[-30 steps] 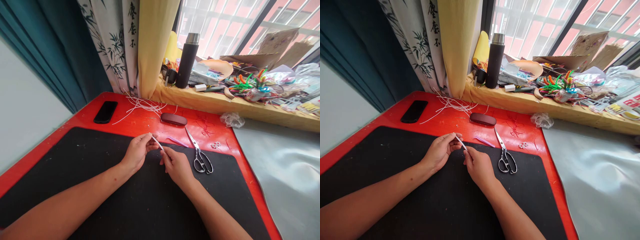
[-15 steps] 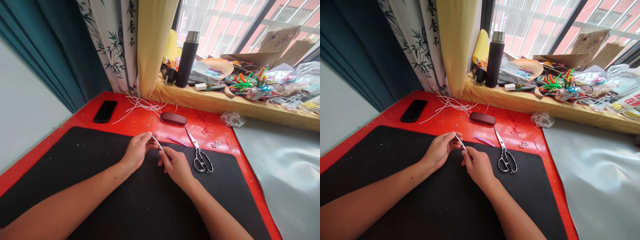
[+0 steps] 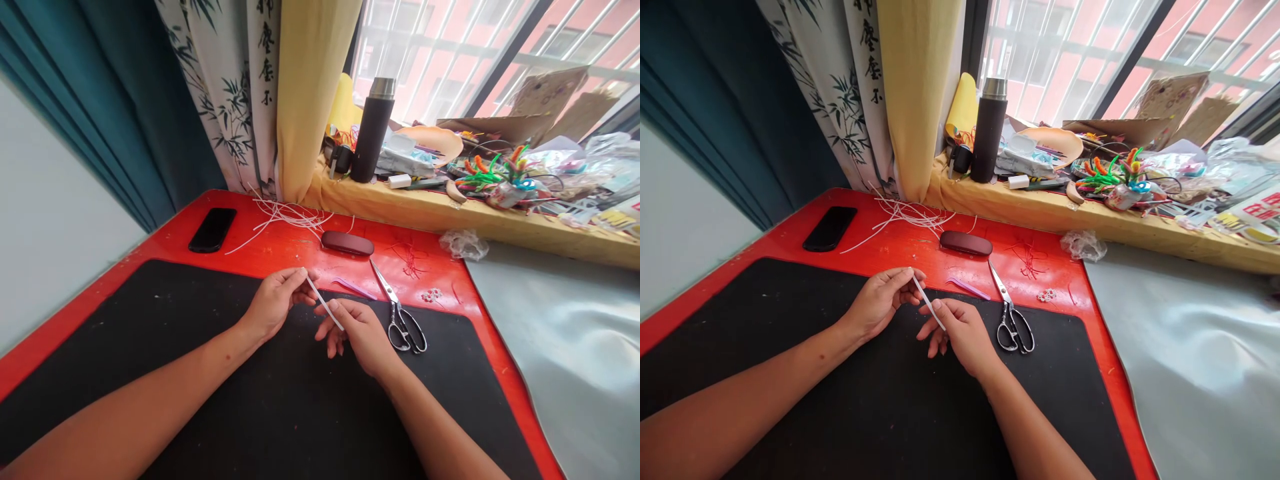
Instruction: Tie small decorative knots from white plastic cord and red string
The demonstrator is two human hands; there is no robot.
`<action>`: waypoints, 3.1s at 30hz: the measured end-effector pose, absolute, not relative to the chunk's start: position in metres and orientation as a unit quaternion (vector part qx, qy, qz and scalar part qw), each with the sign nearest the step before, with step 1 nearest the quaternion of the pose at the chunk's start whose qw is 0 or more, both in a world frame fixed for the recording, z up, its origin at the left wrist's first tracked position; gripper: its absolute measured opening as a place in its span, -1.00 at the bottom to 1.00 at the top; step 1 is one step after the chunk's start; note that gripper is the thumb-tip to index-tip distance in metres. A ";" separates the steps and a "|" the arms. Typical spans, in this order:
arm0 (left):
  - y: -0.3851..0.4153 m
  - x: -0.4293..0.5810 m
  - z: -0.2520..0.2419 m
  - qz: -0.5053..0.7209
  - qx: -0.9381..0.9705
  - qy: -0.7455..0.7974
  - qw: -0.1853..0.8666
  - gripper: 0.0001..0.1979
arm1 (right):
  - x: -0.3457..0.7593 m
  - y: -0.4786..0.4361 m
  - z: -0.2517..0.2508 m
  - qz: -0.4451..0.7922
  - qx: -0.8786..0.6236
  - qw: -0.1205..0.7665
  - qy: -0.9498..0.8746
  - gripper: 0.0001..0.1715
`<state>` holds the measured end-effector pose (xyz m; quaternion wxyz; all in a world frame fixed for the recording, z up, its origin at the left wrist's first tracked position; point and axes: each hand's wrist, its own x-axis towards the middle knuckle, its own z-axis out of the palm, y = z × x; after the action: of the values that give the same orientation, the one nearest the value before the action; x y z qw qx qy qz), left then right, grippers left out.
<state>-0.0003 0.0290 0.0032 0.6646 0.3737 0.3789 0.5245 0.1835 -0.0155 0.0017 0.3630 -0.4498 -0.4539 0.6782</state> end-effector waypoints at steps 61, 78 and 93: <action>0.027 0.002 0.009 0.522 0.229 0.317 0.758 -0.82 | 0.184 -0.012 -0.012 0.778 -0.360 0.409 -0.313 -0.52; 0.036 -0.008 0.011 0.553 0.222 0.331 0.732 -0.84 | 0.185 -0.013 -0.010 0.781 -0.347 0.400 -0.331 -0.44; 0.037 -0.005 0.013 0.554 0.156 0.364 0.732 -0.67 | 0.185 -0.012 -0.012 0.763 -0.357 0.424 -0.332 -0.56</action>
<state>-0.0048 0.0365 0.0132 0.7320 0.1563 0.3637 0.5544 0.1849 -0.0118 -0.0119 0.4241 -0.3566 -0.3319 0.7634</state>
